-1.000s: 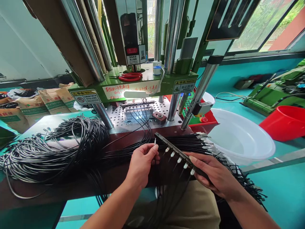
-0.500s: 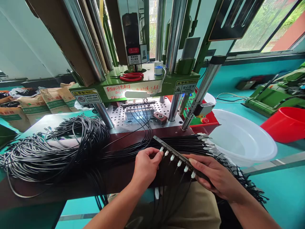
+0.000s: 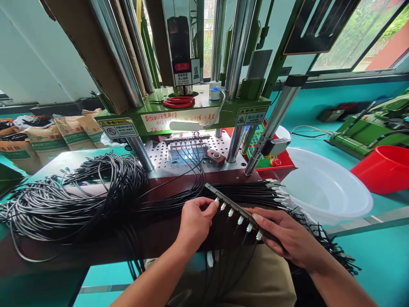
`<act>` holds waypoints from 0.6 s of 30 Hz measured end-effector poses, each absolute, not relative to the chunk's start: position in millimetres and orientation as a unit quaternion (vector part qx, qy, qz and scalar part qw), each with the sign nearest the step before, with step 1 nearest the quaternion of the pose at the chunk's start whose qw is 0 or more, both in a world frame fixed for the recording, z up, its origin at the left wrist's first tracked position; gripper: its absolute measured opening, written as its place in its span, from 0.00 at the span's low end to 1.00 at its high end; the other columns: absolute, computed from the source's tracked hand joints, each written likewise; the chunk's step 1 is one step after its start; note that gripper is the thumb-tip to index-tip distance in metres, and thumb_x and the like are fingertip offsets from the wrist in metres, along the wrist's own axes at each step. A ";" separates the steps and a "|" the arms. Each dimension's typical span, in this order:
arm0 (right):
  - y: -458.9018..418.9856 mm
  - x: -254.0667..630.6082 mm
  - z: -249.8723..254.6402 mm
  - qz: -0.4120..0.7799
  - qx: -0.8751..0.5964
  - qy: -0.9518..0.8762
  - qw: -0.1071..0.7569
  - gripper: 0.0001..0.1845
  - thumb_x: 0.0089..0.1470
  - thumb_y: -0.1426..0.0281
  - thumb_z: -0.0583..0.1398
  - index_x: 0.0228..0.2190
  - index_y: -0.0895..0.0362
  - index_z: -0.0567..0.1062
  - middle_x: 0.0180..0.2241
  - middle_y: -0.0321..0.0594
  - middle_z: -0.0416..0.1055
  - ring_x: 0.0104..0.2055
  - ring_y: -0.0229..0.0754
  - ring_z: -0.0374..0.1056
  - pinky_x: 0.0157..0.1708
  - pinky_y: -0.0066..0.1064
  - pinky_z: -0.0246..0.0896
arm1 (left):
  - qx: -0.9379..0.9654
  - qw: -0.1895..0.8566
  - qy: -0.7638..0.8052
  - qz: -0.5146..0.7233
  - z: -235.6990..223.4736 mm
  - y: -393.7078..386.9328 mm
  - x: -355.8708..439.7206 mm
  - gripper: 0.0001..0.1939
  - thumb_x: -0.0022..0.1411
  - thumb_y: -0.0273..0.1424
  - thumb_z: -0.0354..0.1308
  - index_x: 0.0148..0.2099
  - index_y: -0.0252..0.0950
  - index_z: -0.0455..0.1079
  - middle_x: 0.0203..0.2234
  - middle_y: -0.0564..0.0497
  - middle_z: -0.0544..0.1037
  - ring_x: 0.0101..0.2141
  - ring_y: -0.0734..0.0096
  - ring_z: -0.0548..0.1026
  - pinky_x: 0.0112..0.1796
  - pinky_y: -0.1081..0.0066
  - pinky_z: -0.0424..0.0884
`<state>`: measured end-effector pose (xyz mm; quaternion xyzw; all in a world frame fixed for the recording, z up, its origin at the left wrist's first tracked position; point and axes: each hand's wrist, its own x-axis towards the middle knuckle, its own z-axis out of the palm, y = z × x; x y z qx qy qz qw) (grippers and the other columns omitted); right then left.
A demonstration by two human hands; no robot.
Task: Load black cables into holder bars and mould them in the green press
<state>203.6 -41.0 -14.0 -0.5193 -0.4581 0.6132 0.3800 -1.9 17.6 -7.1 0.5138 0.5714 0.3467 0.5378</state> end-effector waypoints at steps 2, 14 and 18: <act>-40.3 203.9 -13.8 0.607 -0.520 -0.476 0.367 0.25 0.57 0.56 0.58 0.52 0.55 0.71 0.25 0.36 0.64 0.17 0.26 0.48 0.13 0.20 0.37 | 0.519 0.535 0.568 0.350 -8.5 19.0 -2.2 0.13 0.53 0.40 0.60 0.30 0.34 0.74 0.11 0.58 0.62 0.13 0.81 0.58 0.16 0.79 0.51; -30.5 212.5 -9.0 0.626 -0.537 -0.434 0.362 0.35 0.49 0.58 0.65 0.54 0.62 0.67 0.14 0.23 0.51 0.13 0.25 0.39 0.10 0.20 0.32 | 0.683 0.337 0.531 0.372 13.1 10.9 -16.1 0.12 0.58 0.40 0.57 0.35 0.39 0.76 0.27 0.48 0.76 0.29 0.67 0.72 0.33 0.71 0.63; -7.8 225.7 3.0 0.545 -0.577 -0.488 0.364 0.28 0.48 0.56 0.65 0.47 0.60 0.74 0.17 0.29 0.60 0.15 0.30 0.51 0.11 0.22 0.46 | 0.719 0.196 0.533 0.400 57.9 44.9 -41.8 0.12 0.61 0.38 0.53 0.34 0.39 0.75 0.29 0.49 0.76 0.32 0.66 0.71 0.37 0.71 0.61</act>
